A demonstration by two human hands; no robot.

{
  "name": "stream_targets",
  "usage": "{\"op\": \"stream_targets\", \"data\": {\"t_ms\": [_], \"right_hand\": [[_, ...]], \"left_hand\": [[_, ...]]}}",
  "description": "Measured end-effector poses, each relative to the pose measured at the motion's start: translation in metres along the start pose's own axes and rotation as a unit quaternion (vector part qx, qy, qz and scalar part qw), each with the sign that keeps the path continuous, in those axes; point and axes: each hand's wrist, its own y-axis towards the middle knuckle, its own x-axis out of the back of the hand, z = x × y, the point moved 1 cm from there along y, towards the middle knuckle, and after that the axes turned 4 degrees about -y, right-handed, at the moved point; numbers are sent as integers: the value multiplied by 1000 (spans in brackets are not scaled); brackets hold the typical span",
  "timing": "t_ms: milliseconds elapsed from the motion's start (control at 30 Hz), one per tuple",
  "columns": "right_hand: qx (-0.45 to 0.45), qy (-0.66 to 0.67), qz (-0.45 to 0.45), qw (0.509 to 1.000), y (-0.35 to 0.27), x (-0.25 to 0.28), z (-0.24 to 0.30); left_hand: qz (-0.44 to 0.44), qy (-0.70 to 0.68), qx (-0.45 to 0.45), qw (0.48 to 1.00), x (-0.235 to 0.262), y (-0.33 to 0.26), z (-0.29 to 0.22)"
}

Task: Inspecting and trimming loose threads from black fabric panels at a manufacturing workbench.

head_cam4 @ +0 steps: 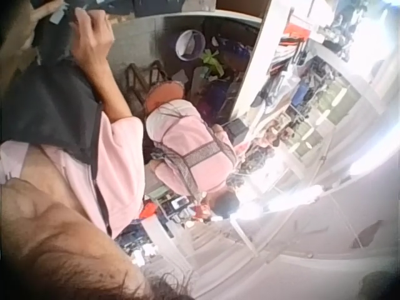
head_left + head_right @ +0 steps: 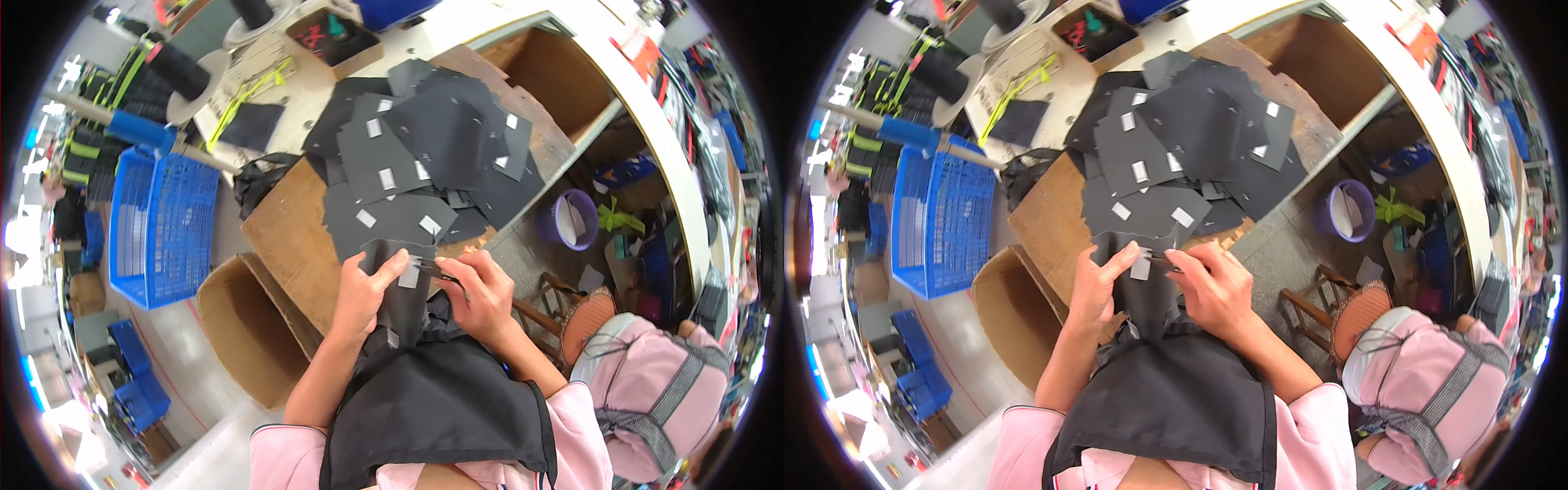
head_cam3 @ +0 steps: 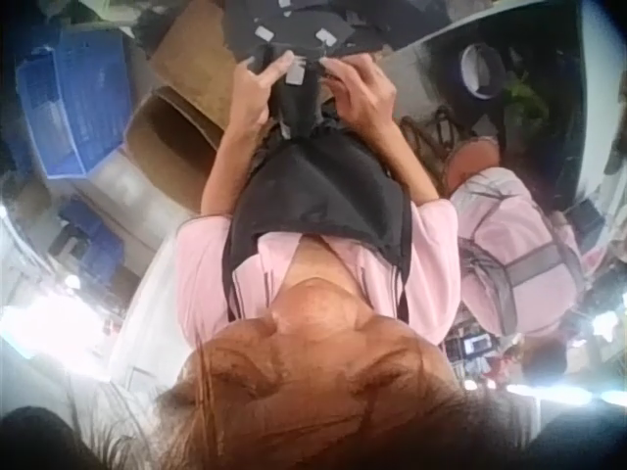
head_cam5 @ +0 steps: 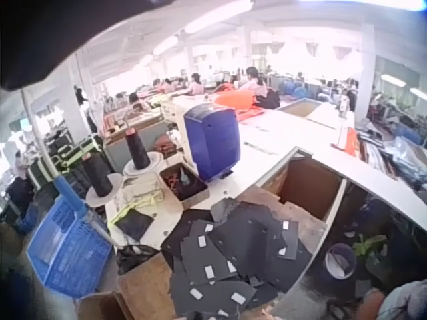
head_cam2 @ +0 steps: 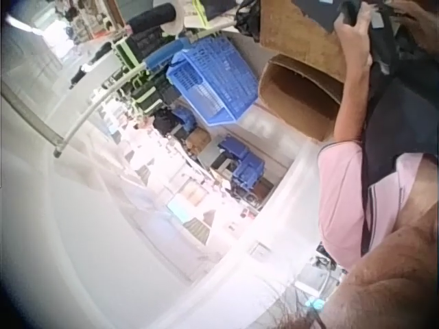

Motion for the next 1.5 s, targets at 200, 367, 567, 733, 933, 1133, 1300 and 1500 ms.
{"op": "stream_targets", "data": {"t_ms": [200, 367, 567, 733, 933, 1133, 1300, 1500], "right_hand": [[-70, -29, -30, 997, -23, 9, 0], [-133, -64, -133, 980, -59, 17, 15], [-234, -115, -251, 932, -119, 36, 40], [-284, -140, -284, 905, -156, 24, 59], [-294, -144, -296, 897, -166, 27, 68], [-248, -108, -274, 923, -143, 28, 63], [-312, -70, -252, 914, -125, 44, 34], [-179, 8, -143, 973, -88, 33, 30]], "left_hand": [[58, 48, -12, 997, -16, 5, 4], [133, 108, 11, 985, -24, 5, 12], [248, 171, 76, 951, -45, -6, 46], [279, 204, 110, 932, -41, -22, 63], [294, 223, 95, 925, -38, -30, 67], [255, 203, 63, 943, -35, -35, 48], [229, 194, 73, 951, -52, -34, 48], [164, 125, 67, 976, -40, -29, 16]]}}
